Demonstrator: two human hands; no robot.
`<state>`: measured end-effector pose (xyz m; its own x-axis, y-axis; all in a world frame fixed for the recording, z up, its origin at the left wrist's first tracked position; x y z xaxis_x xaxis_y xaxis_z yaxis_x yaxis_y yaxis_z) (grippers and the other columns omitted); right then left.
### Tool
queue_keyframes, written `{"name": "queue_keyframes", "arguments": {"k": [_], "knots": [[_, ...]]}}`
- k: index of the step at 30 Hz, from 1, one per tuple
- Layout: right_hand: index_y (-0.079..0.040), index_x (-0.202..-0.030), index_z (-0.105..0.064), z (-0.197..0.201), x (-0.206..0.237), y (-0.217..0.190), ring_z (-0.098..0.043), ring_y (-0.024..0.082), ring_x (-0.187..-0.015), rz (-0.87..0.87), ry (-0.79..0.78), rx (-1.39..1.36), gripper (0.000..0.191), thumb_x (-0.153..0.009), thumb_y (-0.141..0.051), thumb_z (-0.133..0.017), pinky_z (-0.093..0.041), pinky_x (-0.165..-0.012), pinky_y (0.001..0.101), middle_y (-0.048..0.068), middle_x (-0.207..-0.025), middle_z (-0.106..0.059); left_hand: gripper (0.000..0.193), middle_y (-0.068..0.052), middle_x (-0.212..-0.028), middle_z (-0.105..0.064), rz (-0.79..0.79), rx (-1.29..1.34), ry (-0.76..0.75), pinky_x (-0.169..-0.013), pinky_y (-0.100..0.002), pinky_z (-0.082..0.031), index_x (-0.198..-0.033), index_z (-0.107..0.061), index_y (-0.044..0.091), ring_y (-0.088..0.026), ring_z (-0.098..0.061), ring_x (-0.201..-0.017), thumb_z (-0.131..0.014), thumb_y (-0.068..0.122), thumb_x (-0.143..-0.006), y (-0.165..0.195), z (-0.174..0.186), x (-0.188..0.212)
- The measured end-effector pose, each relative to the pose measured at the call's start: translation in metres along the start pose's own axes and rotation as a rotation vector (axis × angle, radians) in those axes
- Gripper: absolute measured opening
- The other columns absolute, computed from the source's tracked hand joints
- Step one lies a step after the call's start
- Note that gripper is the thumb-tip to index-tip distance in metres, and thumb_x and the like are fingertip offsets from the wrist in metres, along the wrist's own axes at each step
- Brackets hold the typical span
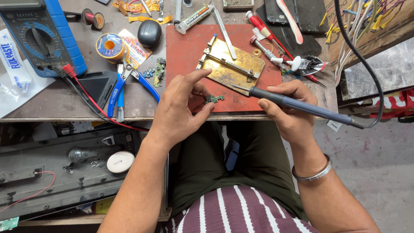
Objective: The person applies flux to a small circuit board using a syringe and a metal tool, then uses a soldering iron to solder components on the board. The person holds the board with one hand and manipulates the tools with the other.
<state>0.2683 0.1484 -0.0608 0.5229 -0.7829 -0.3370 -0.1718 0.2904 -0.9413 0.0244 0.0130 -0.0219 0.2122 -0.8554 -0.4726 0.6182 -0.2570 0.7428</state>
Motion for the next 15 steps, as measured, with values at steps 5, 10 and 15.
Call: {"name": "queue_keyframes", "arguments": {"k": [5,10,15], "knots": [[0.000,-0.112,-0.062,0.0006,0.0007,0.0007,-0.064,0.006,-0.087,0.022,0.003,0.039,0.026,-0.094,0.001,-0.080,-0.052,-0.076,0.0192,0.006,-0.101,-0.069,0.065,-0.004,-0.100,-0.066,0.020,0.008,-0.005,-0.081,-0.029,-0.062,-0.140,-0.055,0.011,-0.019,-0.065,-0.094,-0.082,0.000,-0.082,-0.0004,-0.0010,-0.0005],[-0.001,-0.114,-0.062,-0.0014,-0.0001,0.0005,-0.063,0.005,-0.086,0.000,-0.007,-0.036,0.026,-0.094,0.001,-0.079,-0.050,-0.074,0.0187,0.005,-0.102,-0.068,0.065,-0.003,-0.100,-0.067,-0.002,0.000,-0.001,-0.083,-0.030,-0.061,-0.140,-0.054,0.010,-0.020,-0.065,-0.096,-0.081,0.000,-0.083,-0.0003,-0.0013,-0.0007],[-0.001,-0.114,-0.062,-0.0015,-0.0015,-0.0012,-0.062,0.005,-0.084,0.027,-0.024,0.045,0.028,-0.093,0.002,-0.081,-0.050,-0.073,0.0191,0.005,-0.103,-0.067,0.064,-0.003,-0.099,-0.067,-0.008,-0.012,0.002,-0.083,-0.032,-0.060,-0.140,-0.055,0.010,-0.020,-0.064,-0.095,-0.082,0.001,-0.082,-0.0007,-0.0010,-0.0010]]}}
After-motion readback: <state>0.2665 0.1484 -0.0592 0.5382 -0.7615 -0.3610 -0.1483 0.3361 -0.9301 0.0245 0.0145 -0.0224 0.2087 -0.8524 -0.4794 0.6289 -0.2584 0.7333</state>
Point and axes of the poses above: each hand's wrist, its own x-axis away from the middle knuckle, its own z-axis out of the back of the hand, y = z × x, the point moved 1 cm from there along -x, towards the middle knuckle
